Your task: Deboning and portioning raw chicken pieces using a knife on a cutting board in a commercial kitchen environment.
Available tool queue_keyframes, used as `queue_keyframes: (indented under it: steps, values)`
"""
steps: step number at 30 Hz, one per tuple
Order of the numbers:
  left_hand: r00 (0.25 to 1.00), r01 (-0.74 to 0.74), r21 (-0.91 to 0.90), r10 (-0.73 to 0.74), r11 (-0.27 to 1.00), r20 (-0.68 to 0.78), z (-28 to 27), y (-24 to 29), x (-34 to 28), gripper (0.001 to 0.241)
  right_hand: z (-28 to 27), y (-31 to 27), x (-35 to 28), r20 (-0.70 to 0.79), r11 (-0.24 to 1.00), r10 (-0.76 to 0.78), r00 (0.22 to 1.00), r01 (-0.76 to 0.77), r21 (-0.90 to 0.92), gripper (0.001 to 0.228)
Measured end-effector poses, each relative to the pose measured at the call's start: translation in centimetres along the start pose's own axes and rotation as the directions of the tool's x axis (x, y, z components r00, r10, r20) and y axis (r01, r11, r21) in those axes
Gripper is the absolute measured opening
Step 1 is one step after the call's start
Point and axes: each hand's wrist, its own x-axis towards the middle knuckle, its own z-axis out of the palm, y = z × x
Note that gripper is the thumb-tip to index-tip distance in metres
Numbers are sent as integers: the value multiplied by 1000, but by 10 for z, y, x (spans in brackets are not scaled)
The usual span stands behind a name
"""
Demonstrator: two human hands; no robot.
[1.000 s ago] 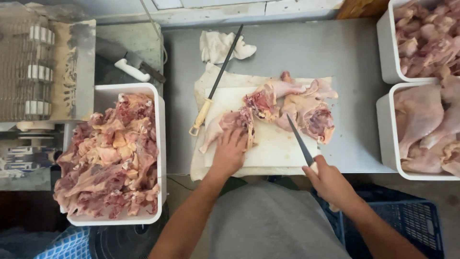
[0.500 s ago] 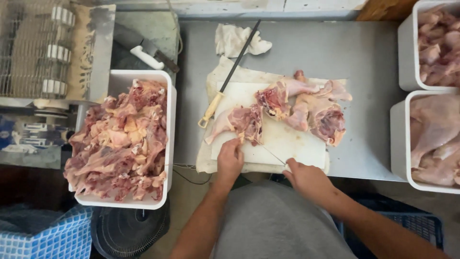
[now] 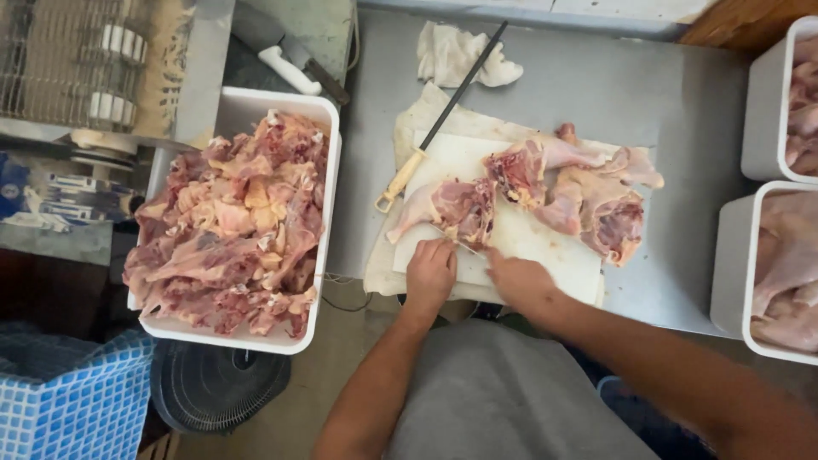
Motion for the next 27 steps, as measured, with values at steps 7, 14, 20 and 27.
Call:
queue_keyframes:
  steps: [7,14,20,27]
  values:
    - [976,218,-184,-213,958,44,-11,-3,-6,8,-18,63,-89,43,957,-16,999,28,-290,40]
    - [856,435,-424,-511,794,-79,-187,46,76,11,-78,27,-107,88,989,140,986,-142,24,40]
    - [864,180,78,-120,981,-488,-273,-27,135,18,-68,14,-120,99,929,237,966,-256,266,45]
    - [964,220,77,-229,972,135,-180,4,107,35,-87,12,-140,243,816,348,905,-420,396,45]
